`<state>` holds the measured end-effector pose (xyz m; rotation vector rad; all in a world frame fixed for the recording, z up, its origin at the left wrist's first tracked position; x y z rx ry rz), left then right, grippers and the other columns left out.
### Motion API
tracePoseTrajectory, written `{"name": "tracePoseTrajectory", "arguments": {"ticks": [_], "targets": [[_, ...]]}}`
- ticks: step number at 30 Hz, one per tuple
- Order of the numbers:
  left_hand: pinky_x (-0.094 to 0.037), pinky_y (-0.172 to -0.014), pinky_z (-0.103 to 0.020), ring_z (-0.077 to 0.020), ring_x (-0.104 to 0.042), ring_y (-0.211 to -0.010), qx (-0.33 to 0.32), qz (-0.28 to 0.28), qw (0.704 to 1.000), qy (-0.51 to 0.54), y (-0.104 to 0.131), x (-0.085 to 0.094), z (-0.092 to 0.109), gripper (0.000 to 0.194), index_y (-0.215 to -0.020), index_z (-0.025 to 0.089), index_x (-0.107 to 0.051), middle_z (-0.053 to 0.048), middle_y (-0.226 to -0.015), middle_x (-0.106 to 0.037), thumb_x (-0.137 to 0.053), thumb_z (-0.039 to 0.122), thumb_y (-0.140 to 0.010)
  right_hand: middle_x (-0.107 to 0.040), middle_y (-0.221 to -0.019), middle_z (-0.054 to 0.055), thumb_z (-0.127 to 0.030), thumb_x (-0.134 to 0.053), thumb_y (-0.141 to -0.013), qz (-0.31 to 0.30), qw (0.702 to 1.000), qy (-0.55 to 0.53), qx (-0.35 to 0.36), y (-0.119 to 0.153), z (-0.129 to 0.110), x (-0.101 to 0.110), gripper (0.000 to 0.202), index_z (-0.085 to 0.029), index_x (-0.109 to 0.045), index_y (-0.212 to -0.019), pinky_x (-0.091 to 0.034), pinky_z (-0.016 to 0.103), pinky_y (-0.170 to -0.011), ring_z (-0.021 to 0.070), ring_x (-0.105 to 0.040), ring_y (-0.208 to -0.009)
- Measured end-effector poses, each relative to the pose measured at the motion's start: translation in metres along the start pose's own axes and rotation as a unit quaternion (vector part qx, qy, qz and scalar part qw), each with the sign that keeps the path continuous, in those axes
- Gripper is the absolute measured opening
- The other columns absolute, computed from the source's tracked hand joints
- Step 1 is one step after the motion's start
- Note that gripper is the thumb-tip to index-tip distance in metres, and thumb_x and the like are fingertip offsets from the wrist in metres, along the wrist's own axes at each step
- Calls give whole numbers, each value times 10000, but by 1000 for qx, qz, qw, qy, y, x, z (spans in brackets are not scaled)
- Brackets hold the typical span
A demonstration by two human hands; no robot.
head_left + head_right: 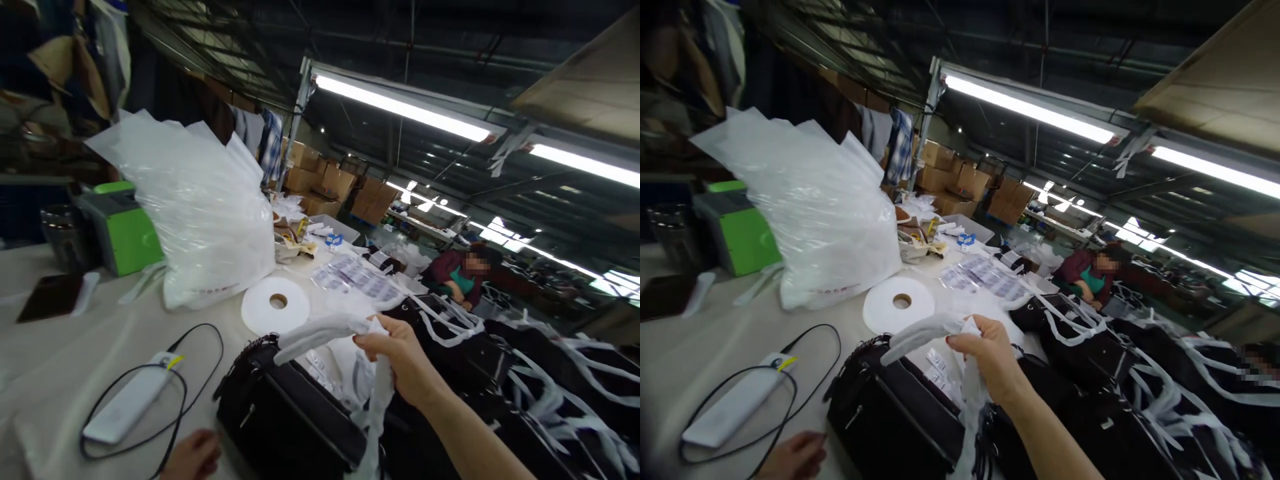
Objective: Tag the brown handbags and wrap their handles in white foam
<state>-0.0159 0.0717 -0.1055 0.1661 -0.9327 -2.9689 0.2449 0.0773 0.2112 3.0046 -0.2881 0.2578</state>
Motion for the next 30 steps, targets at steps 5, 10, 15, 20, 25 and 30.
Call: {"name": "tracePoseTrajectory", "arguments": {"ticks": [5,10,15,20,25,30], "targets": [[-505,-695,-372,-250,-621,-736,-263,123,945,-155,-4,0,96,405,-812,207,-558,-49,-778,-655,-536,534,-575,-444,-432,-70,-200,-656,-579,1,1000,8,2,-5,2,1,126,-158,-544,-539,-206,211,-443,54,-332,-423],[-463,-772,-370,-268,-594,-876,-308,40,909,-277,-29,-40,147,415,-892,180,-582,-73,-880,-658,-524,426,-563,-454,-453,-67,-214,-667,-565,-9,1000,12,-4,4,-4,2,111,-159,-571,-560,-212,218,-455,65,-328,-441],[-393,-522,-267,-161,-514,-478,-286,-29,911,-295,-42,-52,167,251,-587,190,-585,23,-465,-524,-535,435,-605,-492,-524,-43,-219,-675,-567,-9,1000,23,-2,18,-3,5,116,-149,-595,-614,-252,226,-507,87,-367,-511],[-315,-407,-240,-119,-411,-372,-250,-10,931,-264,-61,-63,197,319,-576,171,-519,24,-427,-463,-470,480,-642,-471,-501,-44,-259,-689,-567,-20,999,35,-12,25,-1,4,149,-151,-596,-609,-243,231,-498,88,-362,-493],[-385,-472,-279,-173,-494,-469,-245,6,923,-296,-74,-64,198,286,-525,178,-502,-18,-460,-509,-533,460,-560,-528,-549,-40,-235,-700,-582,-24,1000,11,-6,20,3,6,131,-156,-618,-647,-287,221,-504,89,-410,-510],[-429,-732,-356,-269,-572,-784,-301,11,890,-341,-52,-60,185,292,-651,189,-566,-80,-738,-631,-521,464,-563,-555,-536,-52,-178,-698,-571,-17,999,-29,-3,15,4,7,105,-159,-637,-654,-308,206,-496,77,-443,-490]]}}
Point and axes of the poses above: each hand's wrist, its own y-axis away from the middle knuckle, its own x-axis out of the back of the hand, z = x × y, the point moved 3 cm from there along -y, towards the middle knuckle
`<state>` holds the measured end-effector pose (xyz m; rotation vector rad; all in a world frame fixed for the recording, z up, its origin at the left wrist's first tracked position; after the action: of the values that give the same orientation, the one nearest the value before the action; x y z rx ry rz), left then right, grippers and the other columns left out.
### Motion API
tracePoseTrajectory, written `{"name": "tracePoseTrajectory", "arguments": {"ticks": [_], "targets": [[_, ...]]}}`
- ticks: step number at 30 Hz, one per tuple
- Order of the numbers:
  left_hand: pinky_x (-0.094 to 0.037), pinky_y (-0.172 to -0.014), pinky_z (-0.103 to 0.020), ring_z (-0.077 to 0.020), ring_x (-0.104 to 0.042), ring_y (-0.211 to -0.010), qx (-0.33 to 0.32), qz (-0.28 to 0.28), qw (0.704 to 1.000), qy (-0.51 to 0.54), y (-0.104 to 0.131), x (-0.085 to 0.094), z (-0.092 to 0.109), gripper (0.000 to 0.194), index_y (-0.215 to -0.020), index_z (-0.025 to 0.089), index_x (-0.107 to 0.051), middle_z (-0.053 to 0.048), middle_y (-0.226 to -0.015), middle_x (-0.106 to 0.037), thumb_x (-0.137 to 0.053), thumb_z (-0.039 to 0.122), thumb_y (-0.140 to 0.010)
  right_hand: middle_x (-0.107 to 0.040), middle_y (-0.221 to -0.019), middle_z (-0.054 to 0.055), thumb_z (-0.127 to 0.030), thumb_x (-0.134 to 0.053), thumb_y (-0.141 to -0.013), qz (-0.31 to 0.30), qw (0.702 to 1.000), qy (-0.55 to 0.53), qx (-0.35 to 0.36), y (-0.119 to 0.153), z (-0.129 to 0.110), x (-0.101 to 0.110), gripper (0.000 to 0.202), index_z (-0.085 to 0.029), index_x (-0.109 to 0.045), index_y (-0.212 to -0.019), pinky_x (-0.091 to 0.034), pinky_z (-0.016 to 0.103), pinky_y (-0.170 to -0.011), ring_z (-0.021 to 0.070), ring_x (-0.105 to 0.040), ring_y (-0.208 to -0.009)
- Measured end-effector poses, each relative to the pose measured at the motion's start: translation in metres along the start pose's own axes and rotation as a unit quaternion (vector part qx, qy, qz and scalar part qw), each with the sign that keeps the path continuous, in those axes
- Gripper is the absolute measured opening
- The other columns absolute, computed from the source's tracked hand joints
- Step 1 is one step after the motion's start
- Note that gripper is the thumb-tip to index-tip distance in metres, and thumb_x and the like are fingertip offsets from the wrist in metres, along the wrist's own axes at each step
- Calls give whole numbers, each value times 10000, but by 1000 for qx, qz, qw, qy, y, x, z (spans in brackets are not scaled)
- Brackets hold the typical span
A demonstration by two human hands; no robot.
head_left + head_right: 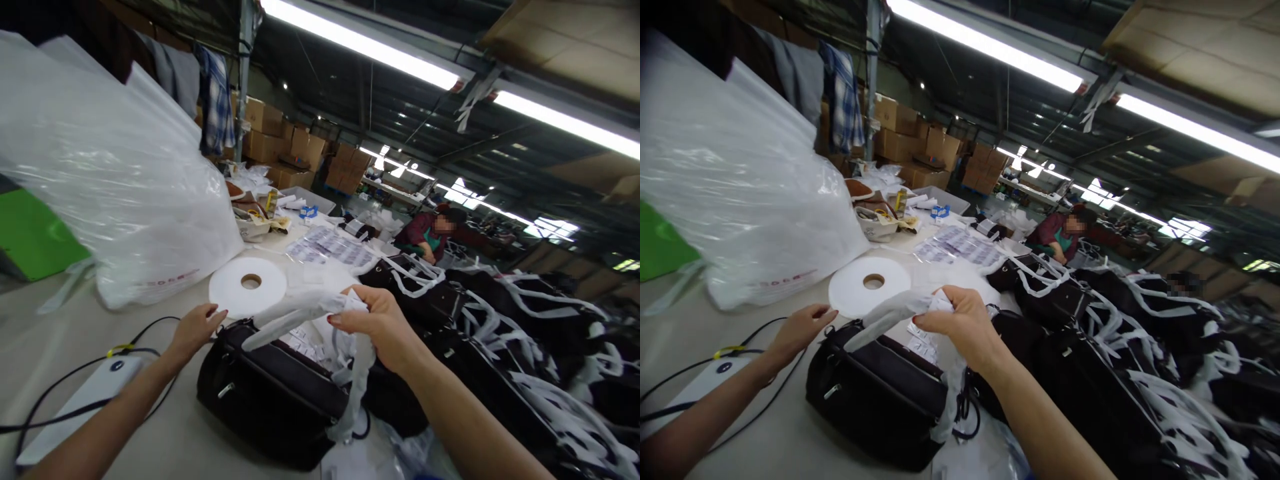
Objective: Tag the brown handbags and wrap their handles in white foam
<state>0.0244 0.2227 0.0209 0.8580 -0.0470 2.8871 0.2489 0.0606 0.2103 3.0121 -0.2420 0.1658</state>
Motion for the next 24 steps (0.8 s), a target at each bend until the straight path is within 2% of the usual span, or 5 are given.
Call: {"name": "tracePoseTrajectory", "arguments": {"ticks": [5,16,20,22,24], "targets": [[-425,-864,-341,-248,-588,-883,-84,-44,995,10,42,-12,10,381,-796,221,-609,-60,-912,-663,-428,523,-651,-505,-422,-76,-143,-689,-525,33,998,-51,4,-6,-9,-13,92,-153,-598,-526,-270,190,-420,52,-392,-399],[-396,-946,-438,-283,-540,-1010,-101,96,990,3,88,-7,-5,439,-987,194,-539,-112,-1045,-589,-383,520,-737,-444,-407,-92,-136,-662,-477,166,964,-200,60,-28,-20,-37,216,-189,-454,-450,-340,218,-413,58,-390,-376],[-383,-982,-352,-246,-529,-1055,-189,-16,980,65,144,-18,-13,331,-1025,258,-581,-63,-1109,-587,-517,422,-746,-443,-420,-91,-185,-685,-502,175,957,-225,53,-30,-19,-42,250,-199,-435,-499,-363,229,-433,69,-413,-387],[-411,-955,-307,-235,-539,-1052,-171,-100,975,96,167,-23,-18,314,-1032,293,-601,-37,-1124,-594,-553,397,-740,-452,-424,-89,-211,-699,-514,161,952,-255,43,-31,-18,-47,262,-200,-438,-519,-376,231,-444,72,-427,-393],[-421,-942,-301,-241,-549,-1033,-121,-124,977,125,178,-25,-23,330,-1029,299,-611,-33,-1113,-606,-585,408,-718,-475,-437,-79,-222,-709,-521,153,944,-290,24,-32,-15,-50,251,-195,-461,-549,-388,231,-461,77,-448,-411]]}}
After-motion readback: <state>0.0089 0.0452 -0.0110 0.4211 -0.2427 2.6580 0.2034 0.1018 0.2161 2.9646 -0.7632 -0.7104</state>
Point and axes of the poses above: each hand's wrist, its own y-axis away from the middle knuckle, its own x-axis out of the back of the hand, z = x × y, the point moved 3 cm from there along -y, towards the middle knuckle
